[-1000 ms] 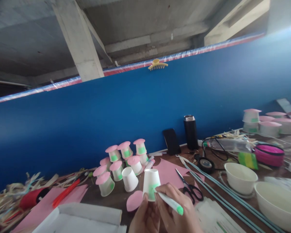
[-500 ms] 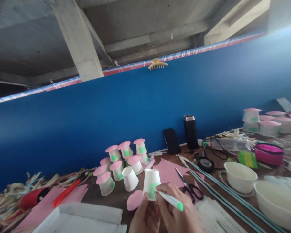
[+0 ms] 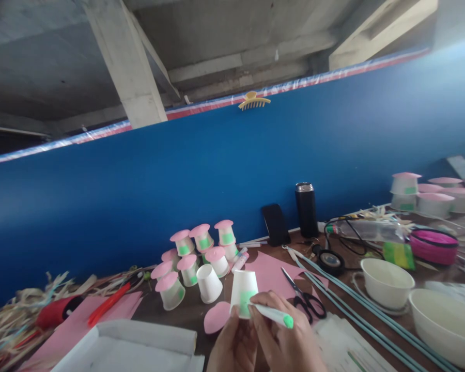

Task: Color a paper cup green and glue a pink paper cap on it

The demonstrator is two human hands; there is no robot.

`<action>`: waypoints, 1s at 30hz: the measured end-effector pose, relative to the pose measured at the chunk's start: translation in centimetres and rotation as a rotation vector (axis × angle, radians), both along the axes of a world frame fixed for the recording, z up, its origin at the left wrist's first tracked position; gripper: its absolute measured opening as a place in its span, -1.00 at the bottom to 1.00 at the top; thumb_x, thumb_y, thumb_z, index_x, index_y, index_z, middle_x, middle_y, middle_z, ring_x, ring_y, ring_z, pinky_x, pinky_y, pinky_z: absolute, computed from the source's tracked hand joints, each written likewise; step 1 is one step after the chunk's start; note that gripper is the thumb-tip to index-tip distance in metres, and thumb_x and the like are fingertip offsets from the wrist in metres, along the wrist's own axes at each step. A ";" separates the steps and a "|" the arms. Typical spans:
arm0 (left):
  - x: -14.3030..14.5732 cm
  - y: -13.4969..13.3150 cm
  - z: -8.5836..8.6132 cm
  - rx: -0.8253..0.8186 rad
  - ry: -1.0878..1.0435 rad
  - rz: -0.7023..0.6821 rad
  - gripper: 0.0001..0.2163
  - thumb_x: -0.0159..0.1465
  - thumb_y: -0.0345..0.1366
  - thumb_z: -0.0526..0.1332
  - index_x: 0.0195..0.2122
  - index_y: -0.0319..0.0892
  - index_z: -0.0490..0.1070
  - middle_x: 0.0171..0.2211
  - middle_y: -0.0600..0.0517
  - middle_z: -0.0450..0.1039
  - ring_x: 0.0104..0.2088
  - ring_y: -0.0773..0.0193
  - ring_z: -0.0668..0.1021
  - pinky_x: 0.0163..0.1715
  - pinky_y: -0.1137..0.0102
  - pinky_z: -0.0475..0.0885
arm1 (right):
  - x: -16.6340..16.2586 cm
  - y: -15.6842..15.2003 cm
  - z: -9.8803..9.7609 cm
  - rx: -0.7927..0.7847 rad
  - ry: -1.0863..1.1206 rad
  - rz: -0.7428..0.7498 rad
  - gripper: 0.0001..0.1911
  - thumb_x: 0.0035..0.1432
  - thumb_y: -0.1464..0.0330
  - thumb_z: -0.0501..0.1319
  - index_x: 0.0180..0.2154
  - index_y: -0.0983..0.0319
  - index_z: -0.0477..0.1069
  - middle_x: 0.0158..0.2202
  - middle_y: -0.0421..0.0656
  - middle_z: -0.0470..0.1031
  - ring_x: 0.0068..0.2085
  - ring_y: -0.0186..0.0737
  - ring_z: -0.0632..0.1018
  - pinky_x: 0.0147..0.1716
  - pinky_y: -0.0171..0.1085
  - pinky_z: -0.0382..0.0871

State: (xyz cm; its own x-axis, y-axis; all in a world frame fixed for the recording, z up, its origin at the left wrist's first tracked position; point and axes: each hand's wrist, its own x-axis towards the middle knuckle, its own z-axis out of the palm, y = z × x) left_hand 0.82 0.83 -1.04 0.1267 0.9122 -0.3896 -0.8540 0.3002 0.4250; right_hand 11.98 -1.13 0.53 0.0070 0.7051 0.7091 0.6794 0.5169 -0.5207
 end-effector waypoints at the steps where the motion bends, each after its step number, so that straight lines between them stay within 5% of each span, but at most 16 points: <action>1: 0.0 0.0 0.0 0.004 -0.002 -0.005 -0.86 0.21 -0.45 0.16 -0.42 -0.38 0.49 -0.42 -0.17 0.58 -0.42 0.29 0.61 -0.40 0.51 0.53 | 0.0 0.0 0.0 -0.014 0.005 0.001 -0.84 0.25 0.33 0.04 -0.24 0.17 0.37 -0.34 -0.15 0.49 -0.33 -0.27 0.54 -0.31 -0.34 0.43; 19: -0.3 0.2 -1.0 0.052 0.012 -0.076 -0.86 0.19 -0.39 0.21 -0.35 -0.39 0.50 -0.38 -0.19 0.57 -0.42 0.27 0.61 -0.40 0.50 0.52 | 0.3 0.2 -0.5 -0.058 0.026 0.043 -0.85 0.26 0.30 0.04 -0.23 0.17 0.35 -0.29 -0.12 0.49 -0.25 -0.23 0.53 -0.24 -0.28 0.41; 30: -0.3 -0.5 0.2 0.103 0.052 -0.064 -0.90 0.16 -0.42 0.23 -0.40 -0.35 0.51 -0.47 -0.13 0.57 -0.46 0.28 0.60 -0.43 0.49 0.51 | 0.2 0.3 -0.4 -0.051 0.021 0.037 -0.86 0.25 0.32 0.05 -0.25 0.17 0.36 -0.31 -0.15 0.50 -0.27 -0.24 0.55 -0.24 -0.30 0.43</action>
